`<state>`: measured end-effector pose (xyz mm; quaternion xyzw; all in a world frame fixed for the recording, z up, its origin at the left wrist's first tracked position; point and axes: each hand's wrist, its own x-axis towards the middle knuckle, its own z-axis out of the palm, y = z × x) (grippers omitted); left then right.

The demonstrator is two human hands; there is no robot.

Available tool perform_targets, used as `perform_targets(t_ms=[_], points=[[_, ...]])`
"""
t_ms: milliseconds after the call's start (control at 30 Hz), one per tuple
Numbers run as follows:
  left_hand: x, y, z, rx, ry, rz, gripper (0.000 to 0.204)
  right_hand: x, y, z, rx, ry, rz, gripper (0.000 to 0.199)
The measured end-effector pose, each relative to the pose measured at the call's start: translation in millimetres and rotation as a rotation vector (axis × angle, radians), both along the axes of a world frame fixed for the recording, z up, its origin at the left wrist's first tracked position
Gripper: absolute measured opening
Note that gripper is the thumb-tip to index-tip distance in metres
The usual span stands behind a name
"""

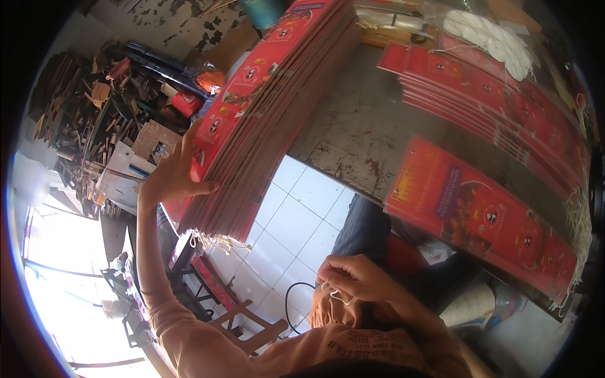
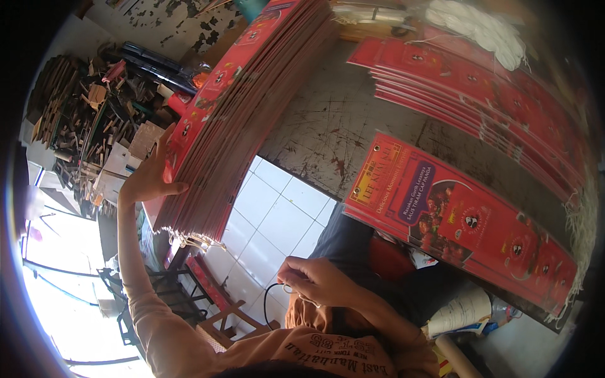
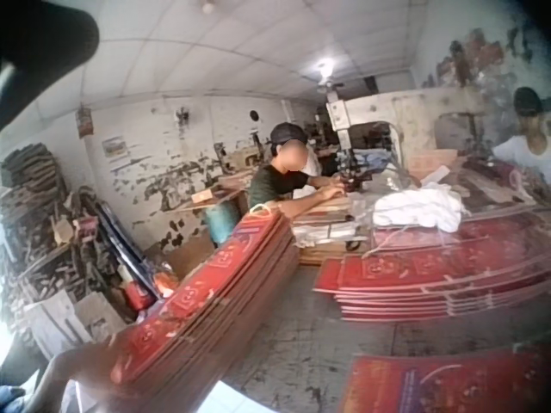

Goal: The person threads a white string through pre-punched holes on the spine of red rectangular items and ties knots to secure them. They repeat this process for multiple items, stacking the finished ones on the table.

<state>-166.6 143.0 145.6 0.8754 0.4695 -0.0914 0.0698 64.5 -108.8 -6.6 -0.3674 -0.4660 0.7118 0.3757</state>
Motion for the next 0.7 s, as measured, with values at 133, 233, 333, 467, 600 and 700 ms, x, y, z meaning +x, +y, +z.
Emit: perform_targets(t_ms=[133, 233, 333, 467, 600, 700], points=[[-3, -7, -3, -0.035, -0.174, -0.042, 0.118, -3, -3, -6, 0.152, -0.067, -0.031, 0.017], [-3, -13, -1, -0.032, -0.193, -0.037, 0.117, 0, -7, -8, 0.164, -0.063, -0.067, 0.021], [-8, -19, -1, 0.024, -0.194, -0.018, 0.117, 9, -13, -16, 0.144, -0.056, -0.111, 0.022], [70, -117, 0, 0.624, -0.244, -0.288, 0.119, 47, -33, -26, 0.162, -0.094, -0.304, 0.015], [120, -186, -72, -0.371, -0.628, -0.49, 0.088, 58, -41, -4, 0.225, -0.16, -0.417, 0.014], [161, -198, -91, -0.548, -0.736, -0.489, 0.057, 71, -61, 38, 0.137, -0.274, -0.464, 0.017]])
